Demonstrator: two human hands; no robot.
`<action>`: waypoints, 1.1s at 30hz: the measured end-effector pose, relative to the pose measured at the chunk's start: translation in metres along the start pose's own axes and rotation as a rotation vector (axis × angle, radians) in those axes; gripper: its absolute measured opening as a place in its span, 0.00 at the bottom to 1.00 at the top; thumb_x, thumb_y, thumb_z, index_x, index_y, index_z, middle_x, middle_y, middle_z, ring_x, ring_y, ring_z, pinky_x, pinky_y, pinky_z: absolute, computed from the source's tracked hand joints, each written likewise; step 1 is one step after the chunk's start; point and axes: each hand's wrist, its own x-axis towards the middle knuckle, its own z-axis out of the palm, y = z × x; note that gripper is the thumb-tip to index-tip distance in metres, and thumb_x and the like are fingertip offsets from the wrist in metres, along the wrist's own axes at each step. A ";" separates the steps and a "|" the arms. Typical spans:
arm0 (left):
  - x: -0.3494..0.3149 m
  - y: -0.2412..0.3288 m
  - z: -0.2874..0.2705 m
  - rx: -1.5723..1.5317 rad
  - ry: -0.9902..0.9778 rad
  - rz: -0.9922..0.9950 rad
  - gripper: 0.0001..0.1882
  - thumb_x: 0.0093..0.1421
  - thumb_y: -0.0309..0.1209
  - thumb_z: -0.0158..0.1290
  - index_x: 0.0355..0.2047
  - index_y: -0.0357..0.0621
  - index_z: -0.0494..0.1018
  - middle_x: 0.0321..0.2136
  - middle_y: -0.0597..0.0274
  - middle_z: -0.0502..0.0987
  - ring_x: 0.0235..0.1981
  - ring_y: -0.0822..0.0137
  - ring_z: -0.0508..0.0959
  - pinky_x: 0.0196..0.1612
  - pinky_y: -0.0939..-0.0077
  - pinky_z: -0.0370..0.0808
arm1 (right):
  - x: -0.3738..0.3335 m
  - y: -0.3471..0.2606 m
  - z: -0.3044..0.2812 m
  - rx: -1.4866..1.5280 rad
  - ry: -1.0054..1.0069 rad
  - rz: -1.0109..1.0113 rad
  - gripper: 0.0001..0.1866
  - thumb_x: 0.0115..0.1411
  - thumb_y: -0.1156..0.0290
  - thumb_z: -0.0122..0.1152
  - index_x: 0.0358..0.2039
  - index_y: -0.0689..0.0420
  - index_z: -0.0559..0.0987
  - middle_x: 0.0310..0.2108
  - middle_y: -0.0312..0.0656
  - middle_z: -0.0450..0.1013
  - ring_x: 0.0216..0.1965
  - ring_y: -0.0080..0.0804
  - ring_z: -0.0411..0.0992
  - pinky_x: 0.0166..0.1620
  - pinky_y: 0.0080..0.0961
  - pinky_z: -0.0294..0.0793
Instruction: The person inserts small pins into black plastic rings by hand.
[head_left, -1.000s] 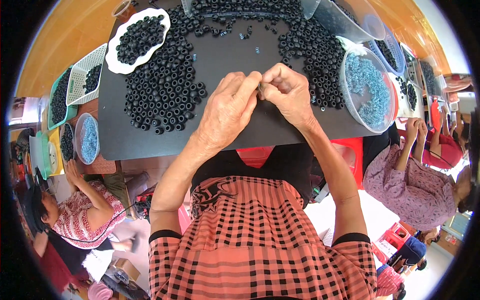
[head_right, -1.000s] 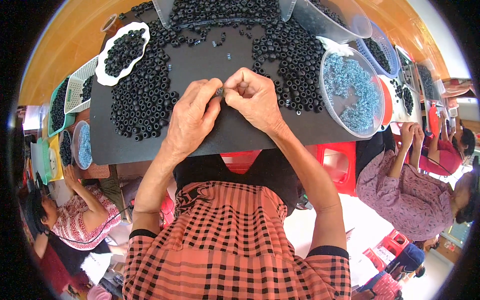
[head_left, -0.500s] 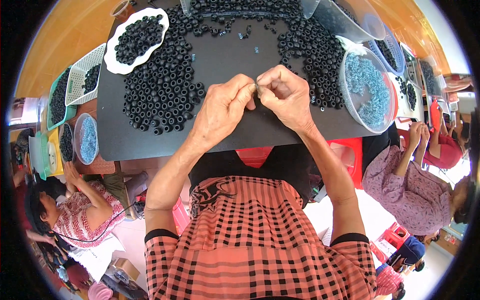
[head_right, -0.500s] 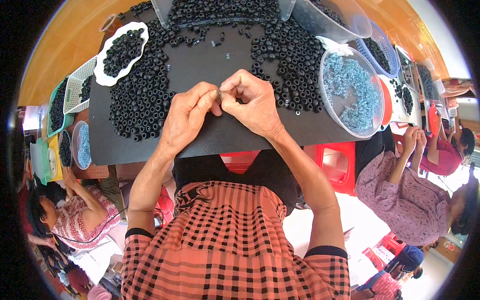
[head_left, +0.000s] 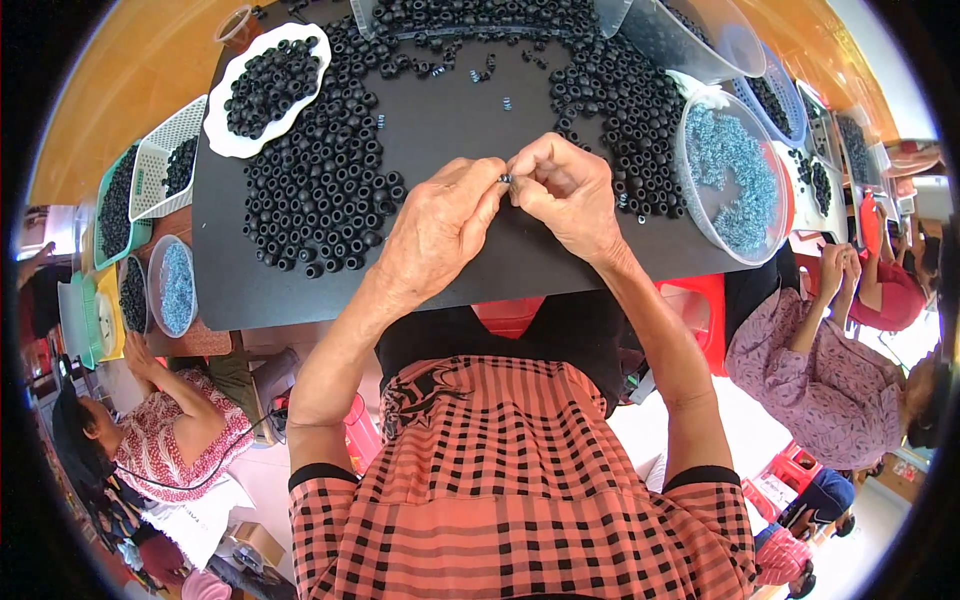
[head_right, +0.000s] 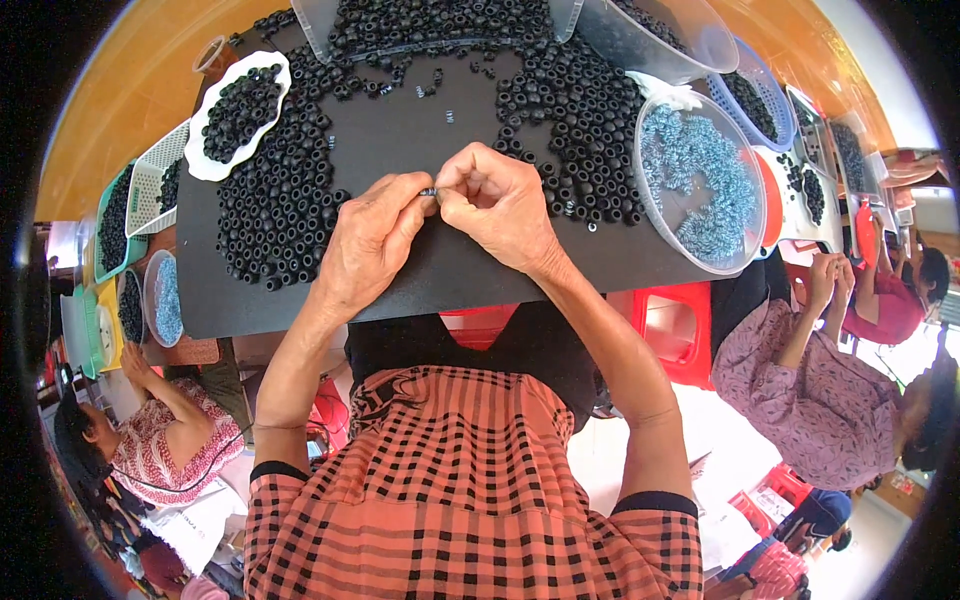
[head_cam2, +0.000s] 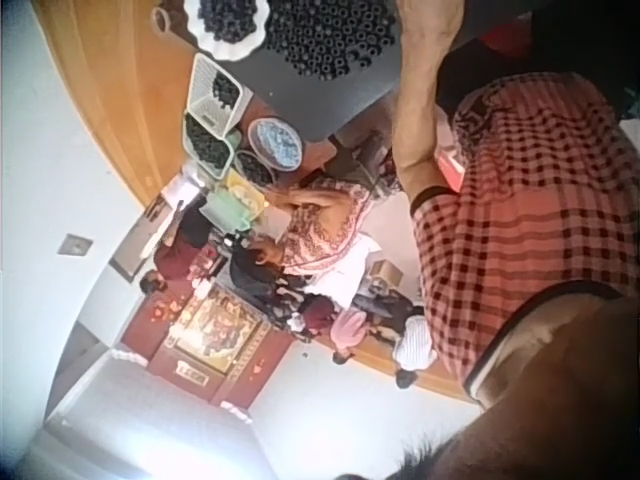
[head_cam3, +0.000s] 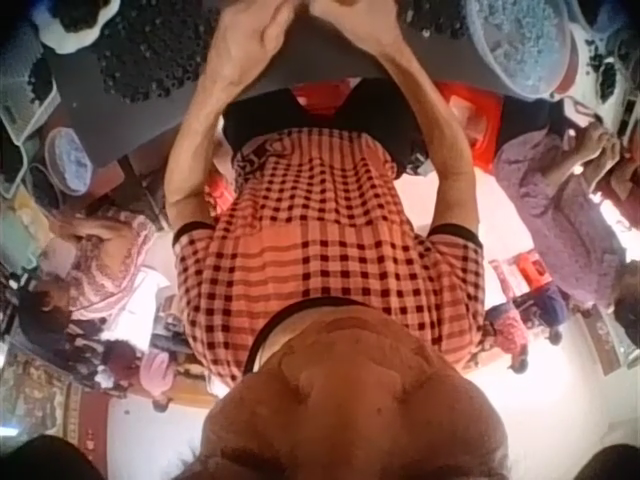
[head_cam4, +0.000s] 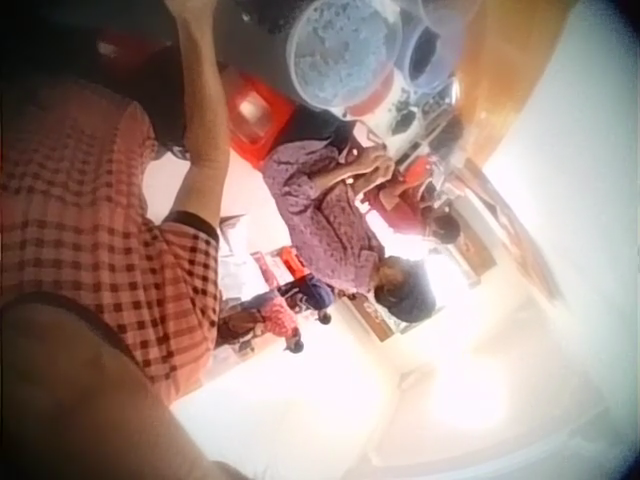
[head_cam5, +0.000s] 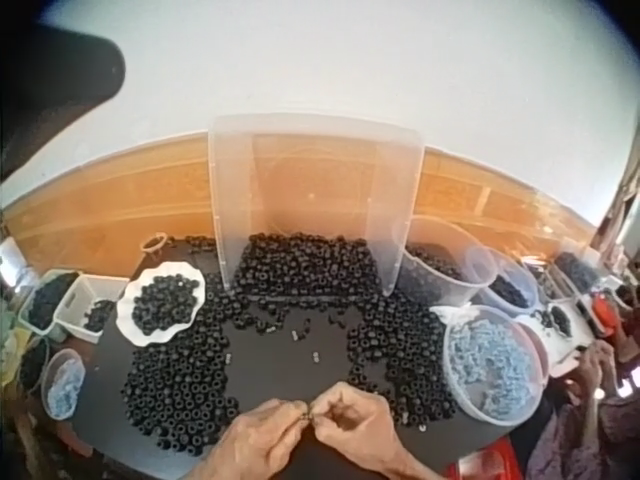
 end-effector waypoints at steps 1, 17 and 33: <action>0.001 0.001 -0.004 -0.108 -0.071 -0.094 0.06 0.60 0.23 0.49 0.37 0.35 0.70 0.24 0.52 0.74 0.26 0.57 0.76 0.32 0.67 0.72 | 0.000 -0.001 0.000 0.001 0.000 0.001 0.04 0.56 0.85 0.54 0.32 0.63 0.72 0.29 0.35 0.72 0.29 0.16 0.69 0.34 0.15 0.70; -0.002 -0.001 0.002 -0.259 -0.049 -0.254 0.07 0.65 0.27 0.46 0.35 0.35 0.69 0.21 0.57 0.74 0.23 0.67 0.74 0.29 0.73 0.71 | 0.001 0.002 0.008 0.061 0.050 -0.068 0.06 0.56 0.82 0.58 0.33 0.61 0.74 0.27 0.30 0.72 0.28 0.13 0.69 0.31 0.12 0.70; 0.002 -0.004 -0.008 -0.373 -0.241 -0.356 0.14 0.67 0.33 0.42 0.30 0.35 0.69 0.20 0.57 0.73 0.23 0.65 0.73 0.28 0.73 0.68 | -0.001 -0.001 0.002 0.065 -0.005 0.008 0.05 0.55 0.86 0.53 0.32 0.63 0.72 0.30 0.36 0.71 0.30 0.18 0.69 0.34 0.16 0.71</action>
